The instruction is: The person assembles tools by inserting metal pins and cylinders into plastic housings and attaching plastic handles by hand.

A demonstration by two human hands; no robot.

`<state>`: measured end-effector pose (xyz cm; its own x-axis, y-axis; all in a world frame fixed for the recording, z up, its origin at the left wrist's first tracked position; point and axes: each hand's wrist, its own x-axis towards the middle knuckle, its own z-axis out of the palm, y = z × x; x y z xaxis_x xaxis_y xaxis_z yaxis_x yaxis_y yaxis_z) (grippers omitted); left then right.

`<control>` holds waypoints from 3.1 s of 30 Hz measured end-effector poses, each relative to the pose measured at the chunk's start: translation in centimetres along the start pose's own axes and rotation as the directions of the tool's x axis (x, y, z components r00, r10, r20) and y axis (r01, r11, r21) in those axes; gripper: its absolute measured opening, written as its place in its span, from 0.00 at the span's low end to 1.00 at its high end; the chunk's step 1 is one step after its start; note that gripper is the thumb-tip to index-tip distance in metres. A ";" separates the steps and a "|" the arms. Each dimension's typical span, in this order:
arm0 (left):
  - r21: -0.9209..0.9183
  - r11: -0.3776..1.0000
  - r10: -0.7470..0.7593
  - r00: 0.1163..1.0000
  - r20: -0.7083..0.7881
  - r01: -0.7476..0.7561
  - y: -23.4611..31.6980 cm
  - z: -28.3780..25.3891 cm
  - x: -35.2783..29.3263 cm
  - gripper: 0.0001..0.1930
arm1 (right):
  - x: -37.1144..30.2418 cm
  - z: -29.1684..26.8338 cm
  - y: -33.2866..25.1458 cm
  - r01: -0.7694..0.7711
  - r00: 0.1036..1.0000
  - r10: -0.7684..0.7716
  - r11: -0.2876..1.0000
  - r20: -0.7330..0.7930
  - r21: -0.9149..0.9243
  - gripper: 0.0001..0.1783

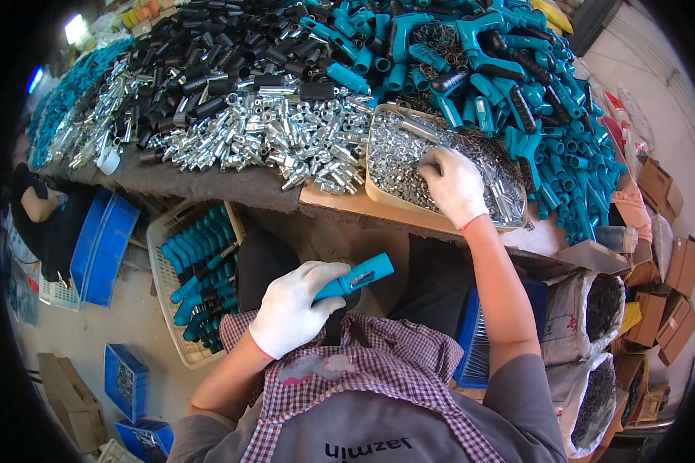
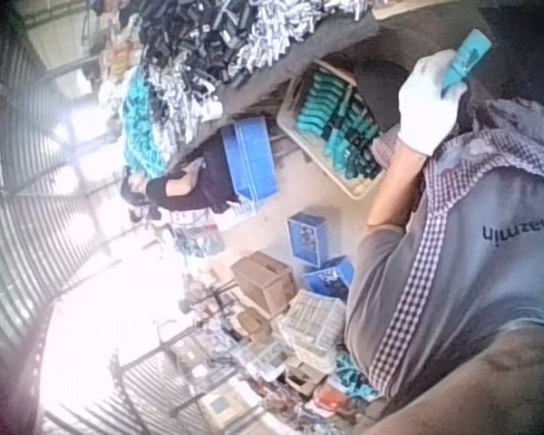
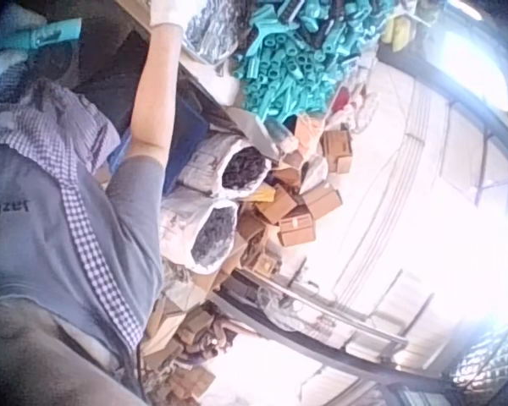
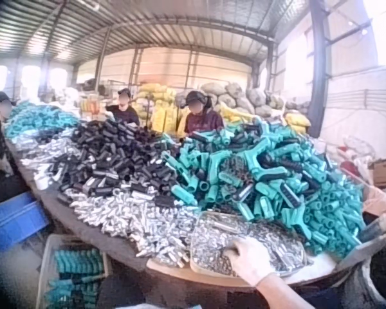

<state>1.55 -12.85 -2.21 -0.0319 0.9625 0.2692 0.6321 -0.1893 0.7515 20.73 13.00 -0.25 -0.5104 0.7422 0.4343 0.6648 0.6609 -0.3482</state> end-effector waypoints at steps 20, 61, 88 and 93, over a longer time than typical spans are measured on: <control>-0.818 0.471 -0.395 0.908 0.139 0.330 -1.4 -0.8 -0.2 0.28 | -7.5 -0.4 -10.2 -0.052 0.998 0.050 0.731 0.022 0.681 0.05; -0.966 0.207 -0.513 0.858 0.026 0.153 -3.6 -3.5 -3.0 0.43 | 9.1 4.3 -11.6 0.106 0.989 -0.145 0.641 -0.016 0.760 0.24; -0.809 0.469 -0.426 0.893 0.142 0.353 1.4 0.7 0.6 0.48 | -9.4 -3.4 -6.2 -0.178 0.983 0.122 0.461 0.137 0.869 0.29; -0.782 0.468 -0.309 0.905 0.291 0.412 1.3 1.5 0.8 0.39 | -9.3 -4.1 -7.2 -0.214 0.957 0.283 0.519 0.070 0.828 0.20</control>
<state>3.52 -12.03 -1.95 0.0014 0.9864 -0.1641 -0.3224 0.1558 0.9337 22.88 0.88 1.60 -0.3382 0.9049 0.2586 0.0026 0.2757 -0.9612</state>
